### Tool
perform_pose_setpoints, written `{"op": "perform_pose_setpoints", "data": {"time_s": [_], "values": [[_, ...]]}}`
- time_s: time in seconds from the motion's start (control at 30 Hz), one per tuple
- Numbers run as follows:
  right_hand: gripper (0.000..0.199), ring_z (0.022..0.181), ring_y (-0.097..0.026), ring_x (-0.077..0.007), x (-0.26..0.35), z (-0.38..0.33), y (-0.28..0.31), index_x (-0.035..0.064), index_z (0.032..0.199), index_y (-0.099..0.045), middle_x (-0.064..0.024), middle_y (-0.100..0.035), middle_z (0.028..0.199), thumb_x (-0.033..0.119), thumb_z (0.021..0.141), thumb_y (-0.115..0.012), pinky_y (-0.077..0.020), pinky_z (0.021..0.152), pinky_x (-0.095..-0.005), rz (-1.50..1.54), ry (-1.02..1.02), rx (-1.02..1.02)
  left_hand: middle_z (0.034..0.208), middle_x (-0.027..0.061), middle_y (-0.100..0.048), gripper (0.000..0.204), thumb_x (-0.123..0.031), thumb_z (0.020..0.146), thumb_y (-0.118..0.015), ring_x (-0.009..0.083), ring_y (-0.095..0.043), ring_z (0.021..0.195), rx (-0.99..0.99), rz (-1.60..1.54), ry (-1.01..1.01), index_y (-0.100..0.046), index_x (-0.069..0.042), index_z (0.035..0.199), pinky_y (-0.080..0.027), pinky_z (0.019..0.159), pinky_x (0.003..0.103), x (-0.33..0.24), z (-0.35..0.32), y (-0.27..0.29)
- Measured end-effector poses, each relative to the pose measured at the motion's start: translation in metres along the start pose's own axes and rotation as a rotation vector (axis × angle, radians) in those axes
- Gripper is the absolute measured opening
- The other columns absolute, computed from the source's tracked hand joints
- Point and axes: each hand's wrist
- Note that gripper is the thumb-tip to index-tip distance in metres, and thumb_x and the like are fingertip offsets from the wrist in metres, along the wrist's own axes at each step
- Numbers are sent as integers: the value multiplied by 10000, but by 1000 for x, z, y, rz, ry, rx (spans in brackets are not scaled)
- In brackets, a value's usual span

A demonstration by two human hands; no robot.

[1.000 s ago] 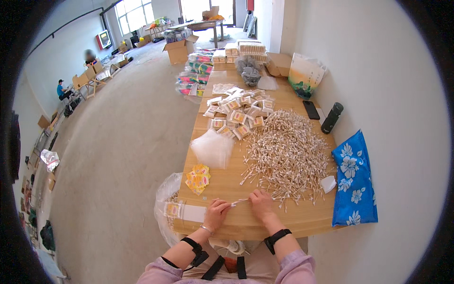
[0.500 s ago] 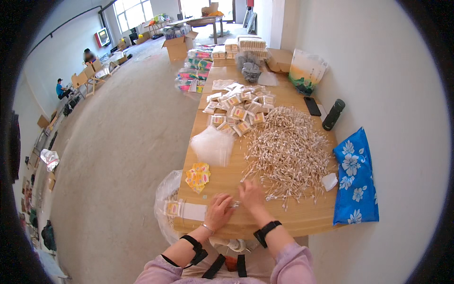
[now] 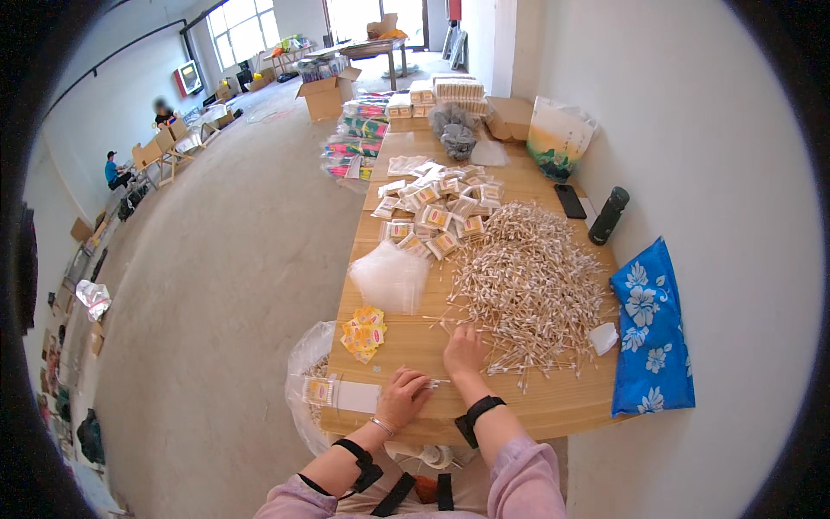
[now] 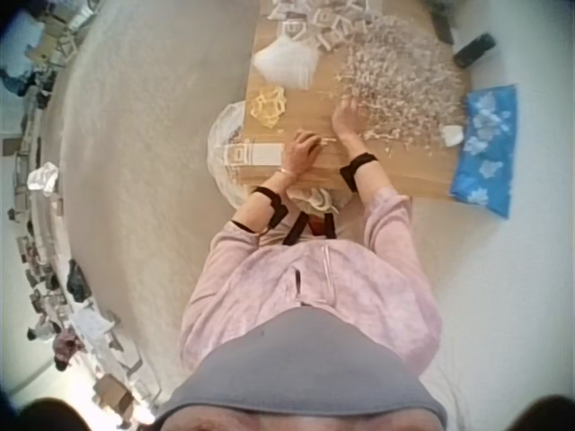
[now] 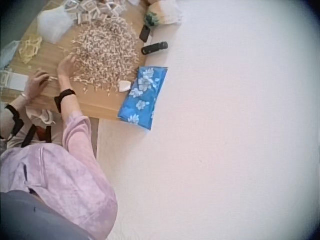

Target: The person is packaging a set of cotton swabs into a small plastic bag and sealing it.

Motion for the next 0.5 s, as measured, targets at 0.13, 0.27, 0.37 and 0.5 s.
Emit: {"op": "perform_pose_setpoints", "data": {"time_s": [0.13,0.27,0.37,0.5], "values": [[68,916,-566,-322,-5,-25,13,77,802,-629,-126,-608,896,139,803,-602,-459,795,-434,53,77,-11,970,82,-618,201,-147,759,-701,287,-553,978,2,-11,7,-649,-59,932,-446,914,390,1,-7,-1],[106,956,-555,-343,1,-43,28,69,857,-617,-139,-588,955,151,833,-555,-468,827,-441,145,195,250,934,113,-613,205,-103,736,-704,312,-562,947,-31,-26,31,-648,-45,924,-461,873,386,6,-15,-4],[95,931,-553,-332,-12,-51,24,70,798,-610,-134,-581,925,159,811,-580,-468,828,-431,80,323,200,932,120,-612,190,-93,744,-697,319,-565,938,-5,-54,52,-646,-44,920,-475,840,385,2,-11,-5],[91,911,-546,-315,-16,-42,33,68,843,-587,-130,-564,896,134,781,-583,-468,803,-415,5,298,136,942,109,-611,183,-111,755,-705,307,-566,952,-11,-56,70,-649,-45,916,-475,844,387,2,0,-3]]}}
Point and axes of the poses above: each hand's wrist, its own z-axis towards the middle knuckle, its own y-axis out of the back of the hand, x = y × z
